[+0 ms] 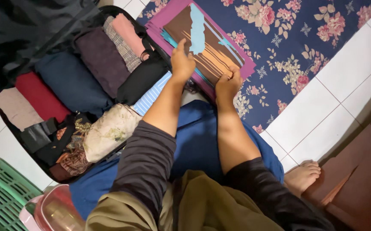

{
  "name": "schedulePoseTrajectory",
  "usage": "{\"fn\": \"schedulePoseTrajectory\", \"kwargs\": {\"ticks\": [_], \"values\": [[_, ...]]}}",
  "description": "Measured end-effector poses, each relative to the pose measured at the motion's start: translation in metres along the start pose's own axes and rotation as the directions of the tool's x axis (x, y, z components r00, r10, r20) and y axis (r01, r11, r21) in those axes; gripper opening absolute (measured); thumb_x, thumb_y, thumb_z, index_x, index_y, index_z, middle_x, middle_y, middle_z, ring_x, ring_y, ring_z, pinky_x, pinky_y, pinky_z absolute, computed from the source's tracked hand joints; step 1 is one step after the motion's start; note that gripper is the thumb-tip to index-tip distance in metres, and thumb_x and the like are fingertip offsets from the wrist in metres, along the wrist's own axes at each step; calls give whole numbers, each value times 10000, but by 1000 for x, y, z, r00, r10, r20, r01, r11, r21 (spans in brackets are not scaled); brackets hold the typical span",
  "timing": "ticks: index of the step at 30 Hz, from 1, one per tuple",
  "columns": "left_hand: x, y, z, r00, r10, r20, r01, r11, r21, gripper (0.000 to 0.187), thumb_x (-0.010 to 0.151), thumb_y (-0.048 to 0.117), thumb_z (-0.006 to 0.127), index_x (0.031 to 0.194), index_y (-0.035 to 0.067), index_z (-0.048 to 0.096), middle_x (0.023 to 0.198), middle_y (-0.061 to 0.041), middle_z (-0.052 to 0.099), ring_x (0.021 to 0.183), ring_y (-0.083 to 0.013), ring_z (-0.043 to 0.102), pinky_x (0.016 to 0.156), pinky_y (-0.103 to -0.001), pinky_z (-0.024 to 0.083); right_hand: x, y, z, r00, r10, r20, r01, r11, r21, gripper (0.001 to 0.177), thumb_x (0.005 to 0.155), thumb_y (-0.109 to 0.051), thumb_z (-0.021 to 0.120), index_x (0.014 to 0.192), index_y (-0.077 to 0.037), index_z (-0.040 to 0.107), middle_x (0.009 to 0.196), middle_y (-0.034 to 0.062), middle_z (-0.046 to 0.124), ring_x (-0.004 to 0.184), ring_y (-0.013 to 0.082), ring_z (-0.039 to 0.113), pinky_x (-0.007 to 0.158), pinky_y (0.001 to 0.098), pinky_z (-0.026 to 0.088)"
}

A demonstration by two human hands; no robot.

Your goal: The person sits on the floor and folds various garments one by one, including patterned and solid-colored shirts and pants. The person places each folded item into a black suitcase positioned on their lap.

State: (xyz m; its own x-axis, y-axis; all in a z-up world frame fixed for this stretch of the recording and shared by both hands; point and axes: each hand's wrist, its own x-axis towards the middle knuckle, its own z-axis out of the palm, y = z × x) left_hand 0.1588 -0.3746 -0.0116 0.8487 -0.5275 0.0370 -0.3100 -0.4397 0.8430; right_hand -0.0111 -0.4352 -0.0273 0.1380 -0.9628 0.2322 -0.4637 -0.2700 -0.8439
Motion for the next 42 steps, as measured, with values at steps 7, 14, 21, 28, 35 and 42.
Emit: {"fn": "schedulePoseTrajectory", "kwargs": {"ticks": [7,14,21,28,35,42], "values": [[-44,7,-15,904,405,-139,-379,908,177,539,812,-57,591,1346,20,573,1558,-380,309,1389,-528,420,1163,-492,394,-21,-54,-6,953,-281,117,303,910,-283,350,825,-98,751,1171,-113,700,1179,163,529,1143,392,452,936,529,343],[-110,-10,-117,881,461,-107,-396,841,368,558,883,114,656,1421,18,549,1616,-229,372,1517,-434,361,1214,-584,320,-49,-103,-8,768,-617,175,618,785,54,206,941,-92,671,1146,-79,674,1145,168,604,1127,388,530,1006,503,405],[-123,-49,-160,973,139,183,-225,738,636,750,937,419,551,1550,26,373,1629,-185,283,1548,-382,128,1181,-664,95,-116,-144,98,469,-772,429,559,635,533,266,1018,-51,593,1280,-2,598,1291,254,631,1241,430,582,1104,473,459],[-112,-44,-160,921,-147,360,-135,747,651,689,938,471,483,1563,215,345,1669,-136,194,1560,-373,-27,1182,-679,-22,-95,-168,189,636,-645,424,679,728,89,528,888,-88,652,1380,36,501,1447,309,494,1333,507,446,1085,497,381],[-109,-40,-167,931,-106,349,-108,834,542,802,855,455,591,1572,200,339,1665,-152,127,1544,-373,-68,1152,-721,2,-92,-184,214,754,-510,414,650,668,-363,624,809,-231,753,1330,24,523,1191,191,597,1023,361,576,870,468,436],[-112,-49,-162,967,12,253,-134,872,470,751,849,373,646,1541,189,424,1667,-153,188,1571,-349,-4,1154,-731,38,-82,-178,212,739,-556,381,661,707,-251,441,753,-277,815,1090,-68,622,1001,130,566,946,350,573,835,482,412]]}}
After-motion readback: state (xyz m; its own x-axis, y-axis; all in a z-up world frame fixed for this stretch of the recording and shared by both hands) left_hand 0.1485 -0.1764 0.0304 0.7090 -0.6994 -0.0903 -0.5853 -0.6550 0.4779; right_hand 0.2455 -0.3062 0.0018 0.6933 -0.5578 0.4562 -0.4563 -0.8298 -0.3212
